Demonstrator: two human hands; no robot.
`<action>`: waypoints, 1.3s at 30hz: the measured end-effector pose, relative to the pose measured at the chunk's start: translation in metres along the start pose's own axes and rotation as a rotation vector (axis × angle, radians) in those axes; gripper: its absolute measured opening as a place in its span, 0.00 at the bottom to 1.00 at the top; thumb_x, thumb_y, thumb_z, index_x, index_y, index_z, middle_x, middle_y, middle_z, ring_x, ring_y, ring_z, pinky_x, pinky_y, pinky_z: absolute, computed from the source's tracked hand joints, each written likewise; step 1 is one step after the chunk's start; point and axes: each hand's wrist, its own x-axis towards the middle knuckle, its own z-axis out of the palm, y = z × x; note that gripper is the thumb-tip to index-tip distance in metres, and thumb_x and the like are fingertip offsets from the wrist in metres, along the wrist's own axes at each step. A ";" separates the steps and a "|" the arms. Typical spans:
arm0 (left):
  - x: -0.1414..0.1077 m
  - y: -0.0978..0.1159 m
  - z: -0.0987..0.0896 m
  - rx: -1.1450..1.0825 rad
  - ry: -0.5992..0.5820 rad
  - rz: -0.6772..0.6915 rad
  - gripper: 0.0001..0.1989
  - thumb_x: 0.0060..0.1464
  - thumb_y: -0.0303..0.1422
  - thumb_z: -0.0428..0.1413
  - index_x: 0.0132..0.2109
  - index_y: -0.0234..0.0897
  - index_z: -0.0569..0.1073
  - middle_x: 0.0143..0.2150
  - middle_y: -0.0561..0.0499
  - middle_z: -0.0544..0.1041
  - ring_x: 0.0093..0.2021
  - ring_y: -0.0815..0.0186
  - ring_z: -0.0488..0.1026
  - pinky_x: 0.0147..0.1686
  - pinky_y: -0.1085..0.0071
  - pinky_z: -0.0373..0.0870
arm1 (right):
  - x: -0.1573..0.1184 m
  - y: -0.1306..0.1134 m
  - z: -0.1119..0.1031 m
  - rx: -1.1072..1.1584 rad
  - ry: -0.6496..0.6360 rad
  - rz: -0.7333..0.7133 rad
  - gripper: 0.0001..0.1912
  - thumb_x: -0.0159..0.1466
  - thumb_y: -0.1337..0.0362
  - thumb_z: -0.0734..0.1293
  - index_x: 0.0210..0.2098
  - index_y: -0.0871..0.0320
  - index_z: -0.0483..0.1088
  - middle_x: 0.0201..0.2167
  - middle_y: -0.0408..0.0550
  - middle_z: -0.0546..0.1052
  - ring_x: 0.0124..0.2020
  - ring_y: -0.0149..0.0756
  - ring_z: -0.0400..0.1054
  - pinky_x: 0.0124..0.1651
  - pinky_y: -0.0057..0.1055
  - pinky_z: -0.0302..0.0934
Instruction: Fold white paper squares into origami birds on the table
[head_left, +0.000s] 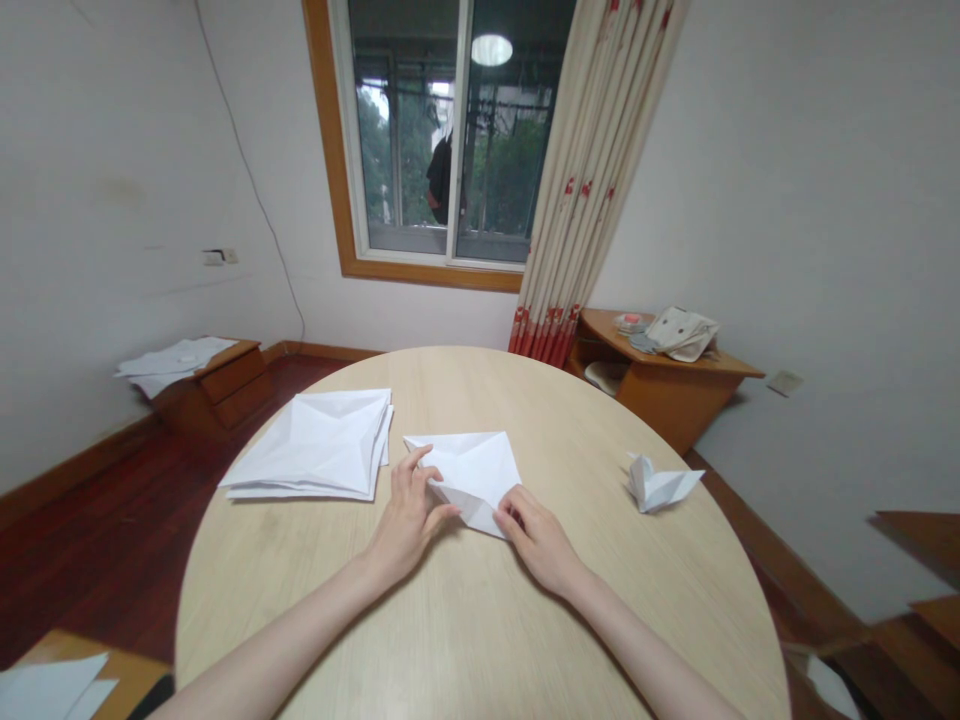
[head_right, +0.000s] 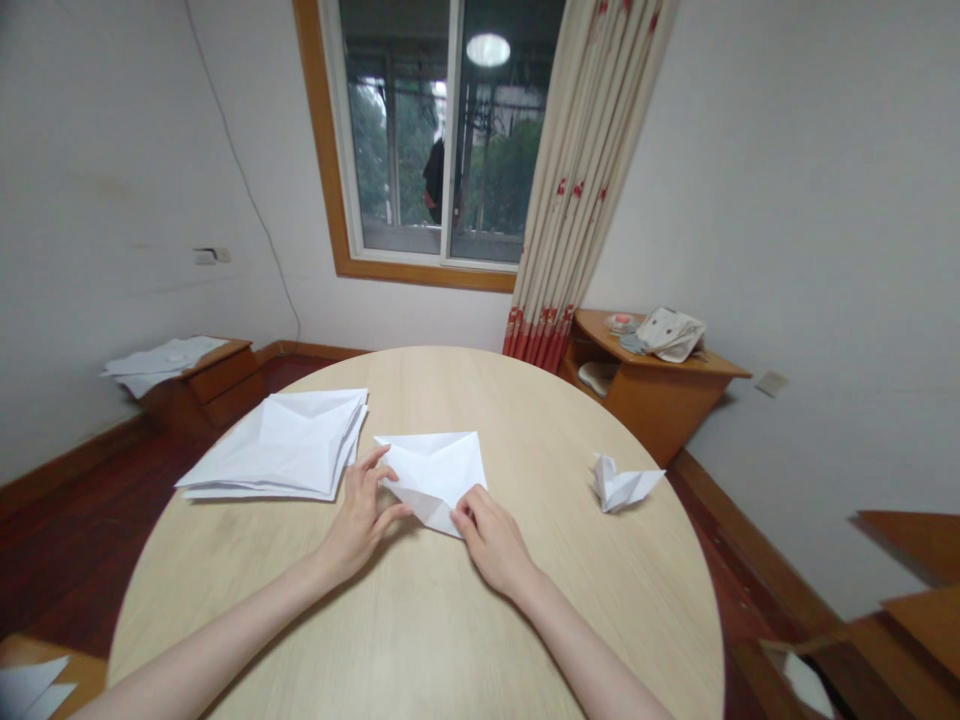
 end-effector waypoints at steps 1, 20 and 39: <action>0.000 0.000 0.000 -0.014 0.008 0.008 0.18 0.57 0.29 0.57 0.50 0.43 0.57 0.60 0.42 0.56 0.59 0.50 0.59 0.55 0.47 0.60 | -0.001 -0.002 0.001 0.018 -0.016 -0.005 0.09 0.68 0.64 0.57 0.30 0.55 0.61 0.31 0.44 0.69 0.32 0.34 0.65 0.36 0.31 0.59; 0.002 -0.004 0.003 -0.068 -0.082 0.084 0.25 0.62 0.33 0.51 0.63 0.47 0.51 0.61 0.42 0.58 0.62 0.54 0.57 0.59 0.51 0.59 | -0.002 -0.006 0.012 0.073 -0.078 -0.099 0.11 0.63 0.74 0.59 0.42 0.57 0.69 0.40 0.49 0.65 0.39 0.35 0.65 0.45 0.33 0.63; 0.001 -0.009 0.010 -0.066 -0.315 0.013 0.43 0.50 0.27 0.54 0.69 0.40 0.43 0.67 0.40 0.53 0.66 0.54 0.52 0.63 0.54 0.54 | -0.009 -0.030 -0.005 -0.379 -0.295 -0.213 0.15 0.67 0.68 0.59 0.53 0.59 0.67 0.42 0.54 0.69 0.42 0.41 0.64 0.44 0.37 0.64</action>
